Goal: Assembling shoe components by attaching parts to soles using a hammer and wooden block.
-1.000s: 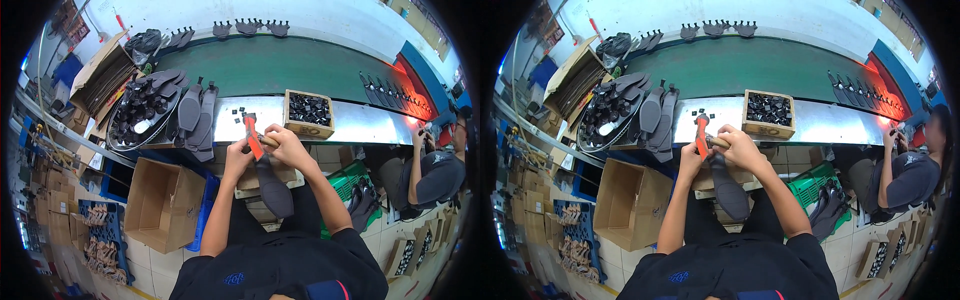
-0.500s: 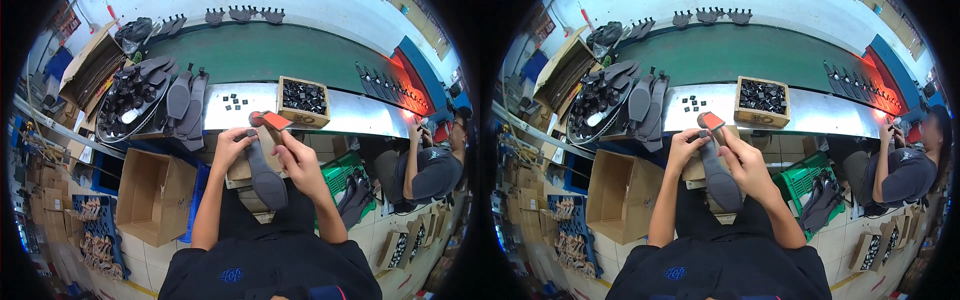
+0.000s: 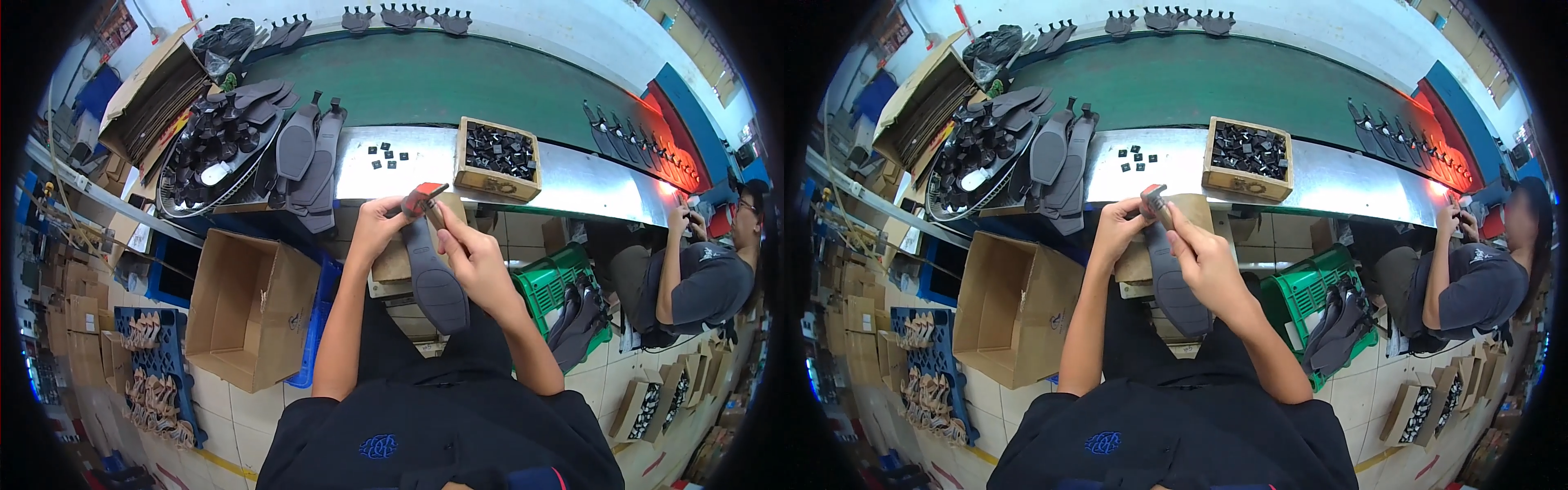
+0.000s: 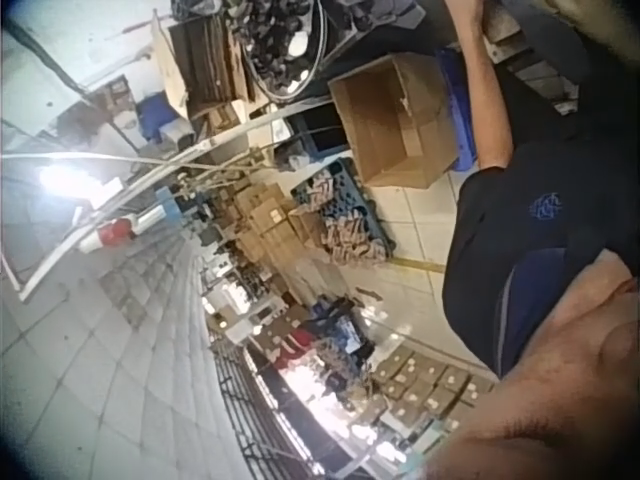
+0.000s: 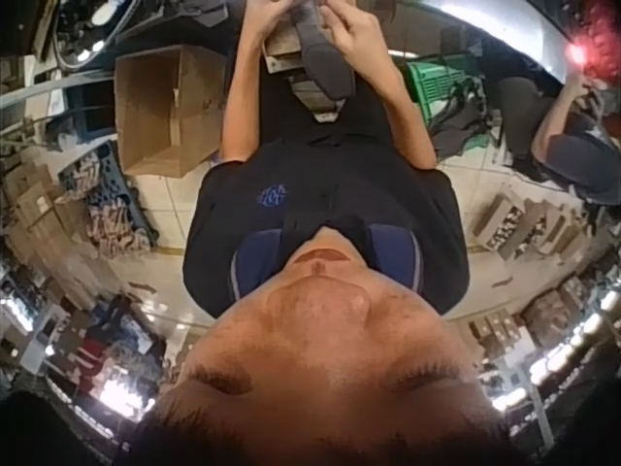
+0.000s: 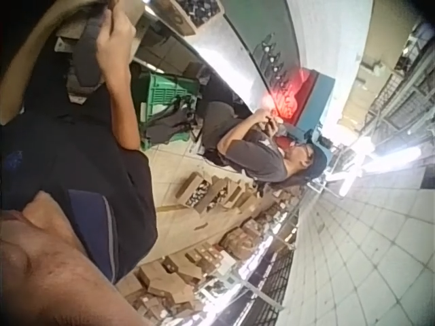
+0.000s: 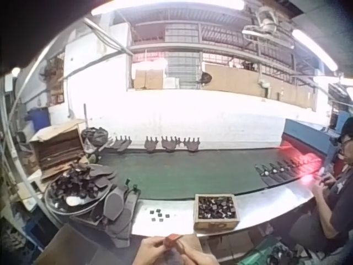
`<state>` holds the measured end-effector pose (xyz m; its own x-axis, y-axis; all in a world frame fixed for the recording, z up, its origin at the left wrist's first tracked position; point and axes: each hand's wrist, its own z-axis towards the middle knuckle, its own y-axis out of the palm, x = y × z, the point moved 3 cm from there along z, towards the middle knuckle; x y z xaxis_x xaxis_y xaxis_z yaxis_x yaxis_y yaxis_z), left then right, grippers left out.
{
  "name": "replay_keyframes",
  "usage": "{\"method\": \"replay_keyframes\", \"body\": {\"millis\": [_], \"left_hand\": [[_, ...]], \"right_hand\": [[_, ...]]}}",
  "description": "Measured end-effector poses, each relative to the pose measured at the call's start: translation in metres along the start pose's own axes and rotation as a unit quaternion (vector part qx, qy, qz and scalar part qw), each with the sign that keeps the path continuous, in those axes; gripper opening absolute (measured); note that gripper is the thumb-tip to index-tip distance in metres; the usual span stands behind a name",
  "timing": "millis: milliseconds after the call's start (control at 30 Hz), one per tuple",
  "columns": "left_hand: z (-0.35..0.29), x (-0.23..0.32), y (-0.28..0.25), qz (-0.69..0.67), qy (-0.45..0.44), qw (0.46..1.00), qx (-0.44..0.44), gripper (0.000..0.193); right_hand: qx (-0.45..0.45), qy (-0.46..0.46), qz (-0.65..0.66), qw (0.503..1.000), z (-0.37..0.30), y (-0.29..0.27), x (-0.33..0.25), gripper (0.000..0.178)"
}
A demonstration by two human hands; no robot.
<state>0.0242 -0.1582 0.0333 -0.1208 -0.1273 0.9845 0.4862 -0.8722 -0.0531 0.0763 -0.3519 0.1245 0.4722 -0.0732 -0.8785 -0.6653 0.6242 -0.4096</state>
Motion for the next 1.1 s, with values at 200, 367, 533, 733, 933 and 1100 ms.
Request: {"method": "replay_keyframes", "body": {"millis": [200, 367, 533, 733, 933, 1100], "left_hand": [[-0.006, 0.003, 0.000, 0.119, 0.071, 0.990, 0.027, 0.038], [-0.005, 0.018, 0.004, 0.148, 0.099, 0.983, 0.034, 0.040], [-0.001, 0.007, 0.001, 0.096, 0.052, 0.994, -0.002, 0.034], [-0.001, 0.007, 0.005, 0.082, 0.067, 0.994, 0.002, 0.025], [-0.001, 0.009, 0.004, 0.106, 0.086, 0.991, -0.003, 0.024], [-0.003, 0.010, 0.006, 0.112, 0.103, 0.988, 0.019, 0.025]], "right_hand": [[0.080, -0.033, 0.072, 0.994, -0.006, -0.029, -0.053, 0.044], [0.136, -0.026, 0.222, 0.965, -0.001, -0.013, -0.040, 0.049], [0.199, 0.067, 0.428, 0.879, 0.004, 0.039, 0.055, 0.041], [0.220, 0.094, 0.427, 0.872, 0.002, 0.057, 0.075, 0.039], [0.181, 0.099, 0.379, 0.902, 0.001, 0.064, 0.083, 0.042], [0.183, 0.091, 0.368, 0.907, 0.001, 0.065, 0.083, 0.043]]}}
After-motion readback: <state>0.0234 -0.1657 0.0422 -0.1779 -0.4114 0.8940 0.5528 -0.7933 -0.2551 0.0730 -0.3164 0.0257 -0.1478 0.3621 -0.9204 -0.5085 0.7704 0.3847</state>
